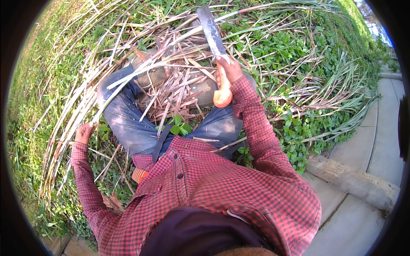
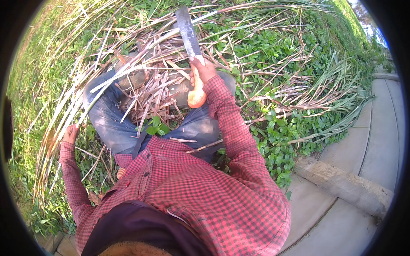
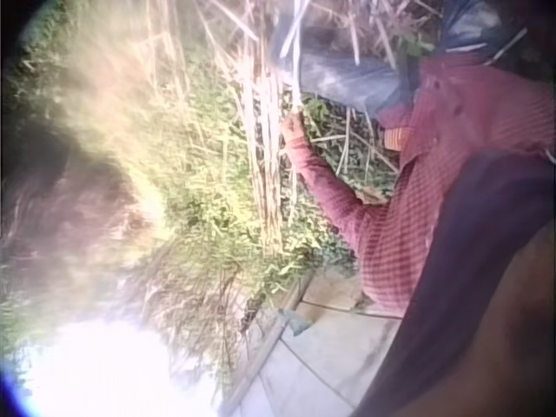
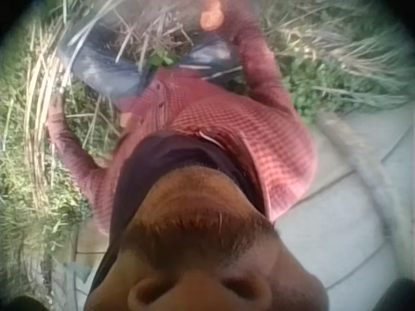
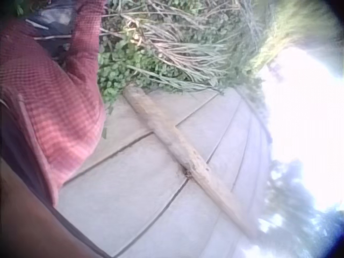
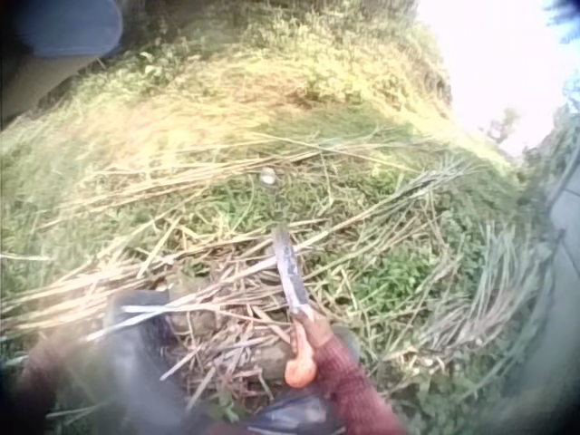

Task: The person sits on the ground and uses a machete to split long, thin sticks into smaller pieces. They hold a stick in their left hand and repeatedly strike it with the machete in their right hand, creating a pile of wood chips and debris.

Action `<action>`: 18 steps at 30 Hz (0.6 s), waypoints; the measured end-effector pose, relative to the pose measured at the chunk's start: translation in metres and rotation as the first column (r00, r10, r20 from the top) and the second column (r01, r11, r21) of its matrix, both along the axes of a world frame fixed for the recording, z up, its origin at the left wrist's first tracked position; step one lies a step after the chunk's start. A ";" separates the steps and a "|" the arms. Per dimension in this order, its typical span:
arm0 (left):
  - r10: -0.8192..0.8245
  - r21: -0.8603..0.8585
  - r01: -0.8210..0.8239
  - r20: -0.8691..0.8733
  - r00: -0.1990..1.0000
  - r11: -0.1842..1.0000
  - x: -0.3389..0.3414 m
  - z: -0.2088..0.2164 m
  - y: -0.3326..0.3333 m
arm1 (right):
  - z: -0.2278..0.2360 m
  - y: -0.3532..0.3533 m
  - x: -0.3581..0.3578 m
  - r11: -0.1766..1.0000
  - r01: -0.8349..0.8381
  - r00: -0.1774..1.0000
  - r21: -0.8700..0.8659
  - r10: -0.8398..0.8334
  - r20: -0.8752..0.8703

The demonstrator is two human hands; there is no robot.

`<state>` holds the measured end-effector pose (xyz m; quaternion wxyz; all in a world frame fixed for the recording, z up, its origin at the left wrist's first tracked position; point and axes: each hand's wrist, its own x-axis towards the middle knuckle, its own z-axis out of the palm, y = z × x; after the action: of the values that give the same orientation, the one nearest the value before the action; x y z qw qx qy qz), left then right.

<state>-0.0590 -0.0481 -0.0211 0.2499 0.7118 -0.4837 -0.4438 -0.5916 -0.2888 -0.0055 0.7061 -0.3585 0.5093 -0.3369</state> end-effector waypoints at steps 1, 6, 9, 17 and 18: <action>0.019 0.034 -0.019 0.002 1.000 0.999 0.002 -0.001 -0.001 | -0.004 -0.008 -0.006 0.996 0.086 0.996 0.027 -0.087 0.009; -0.045 0.122 0.049 -0.037 0.998 0.991 0.009 0.006 -0.004 | -0.002 0.025 0.032 0.996 -0.072 0.997 0.045 0.072 0.003; -0.072 0.093 0.074 -0.023 0.997 0.993 0.017 -0.001 0.000 | -0.007 0.071 0.074 0.934 -0.356 0.933 0.033 0.354 0.060; 0.128 -0.226 -0.062 0.287 0.949 0.972 -0.014 0.000 0.008 | -0.010 0.022 0.034 0.999 0.032 0.997 0.034 -0.035 0.071; 0.138 -0.115 -0.123 0.132 0.982 0.986 -0.016 0.006 0.004 | -0.030 0.000 0.011 0.996 0.077 0.991 -0.040 -0.072 0.115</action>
<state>-0.0749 -0.0445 -0.0148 0.2818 0.7568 -0.4753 -0.3493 -0.5802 -0.2884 -0.0351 0.7125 -0.3351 0.4740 -0.3942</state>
